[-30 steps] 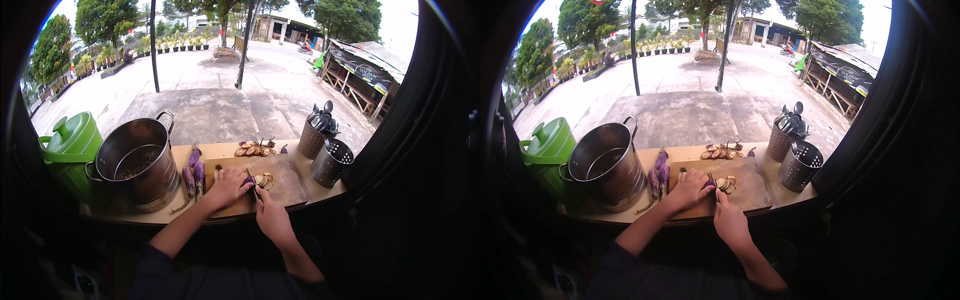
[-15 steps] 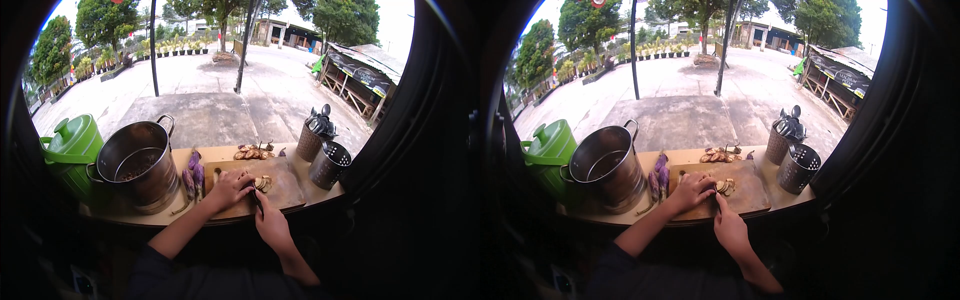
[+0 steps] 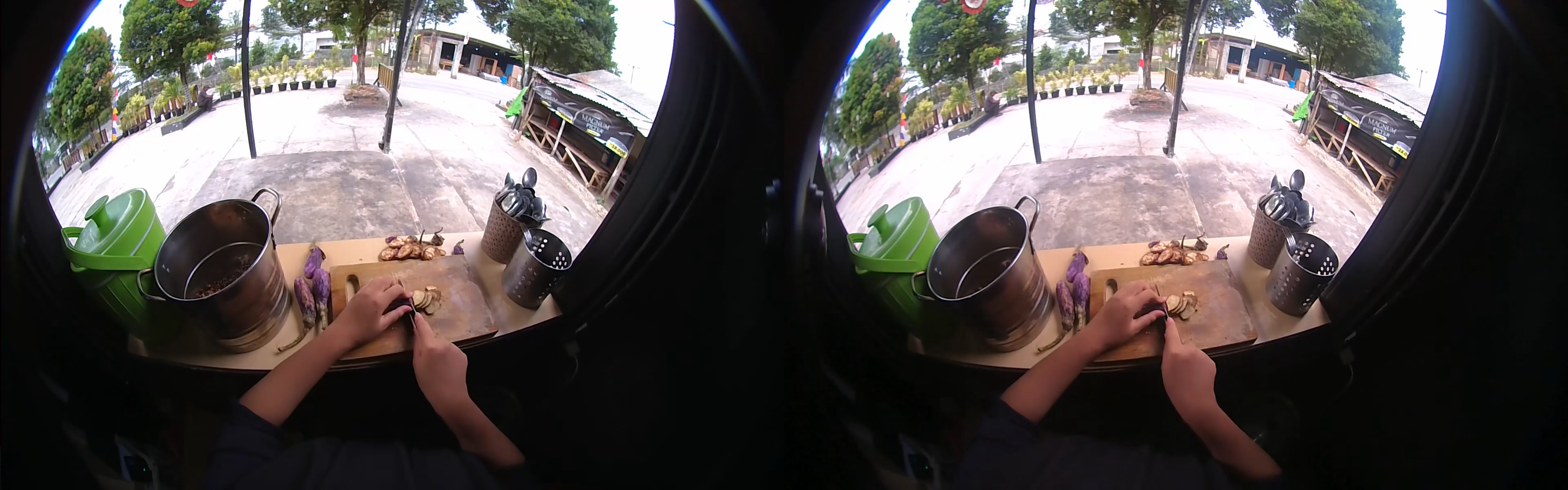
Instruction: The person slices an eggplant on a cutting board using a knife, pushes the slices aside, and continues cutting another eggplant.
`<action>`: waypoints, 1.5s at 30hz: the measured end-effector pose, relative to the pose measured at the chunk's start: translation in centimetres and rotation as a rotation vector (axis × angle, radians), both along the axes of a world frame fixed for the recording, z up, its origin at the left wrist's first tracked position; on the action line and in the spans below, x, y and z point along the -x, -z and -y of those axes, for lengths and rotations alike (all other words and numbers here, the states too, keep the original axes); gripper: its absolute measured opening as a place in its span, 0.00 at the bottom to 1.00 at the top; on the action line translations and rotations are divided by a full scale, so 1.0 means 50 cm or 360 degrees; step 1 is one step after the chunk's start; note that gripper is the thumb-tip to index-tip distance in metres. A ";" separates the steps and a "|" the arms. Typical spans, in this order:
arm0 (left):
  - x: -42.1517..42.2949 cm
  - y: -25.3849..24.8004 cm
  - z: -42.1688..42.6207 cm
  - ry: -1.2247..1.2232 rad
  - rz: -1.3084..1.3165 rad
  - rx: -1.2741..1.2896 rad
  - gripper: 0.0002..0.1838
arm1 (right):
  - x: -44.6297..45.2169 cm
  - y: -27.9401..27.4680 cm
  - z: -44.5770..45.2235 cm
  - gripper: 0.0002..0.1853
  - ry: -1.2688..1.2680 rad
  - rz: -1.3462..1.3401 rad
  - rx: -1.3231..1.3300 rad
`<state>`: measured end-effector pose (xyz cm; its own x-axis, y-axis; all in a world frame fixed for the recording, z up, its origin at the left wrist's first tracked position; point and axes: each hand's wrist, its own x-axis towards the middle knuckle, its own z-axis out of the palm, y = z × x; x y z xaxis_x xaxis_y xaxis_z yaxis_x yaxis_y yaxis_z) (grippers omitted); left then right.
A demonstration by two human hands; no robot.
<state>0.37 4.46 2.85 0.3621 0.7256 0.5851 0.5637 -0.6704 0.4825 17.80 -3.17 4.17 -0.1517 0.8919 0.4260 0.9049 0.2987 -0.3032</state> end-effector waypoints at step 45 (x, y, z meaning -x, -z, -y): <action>0.005 0.010 -0.005 -0.0205 0.0420 0.0561 0.18 | -0.033 -0.005 0.008 0.18 -0.0221 -0.0522 -0.0119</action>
<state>0.10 4.73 2.36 0.1276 0.9263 0.3544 0.4592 -0.3719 0.8067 19.44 -3.57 4.44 -0.1136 0.8371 0.5352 0.7123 0.4441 -0.5434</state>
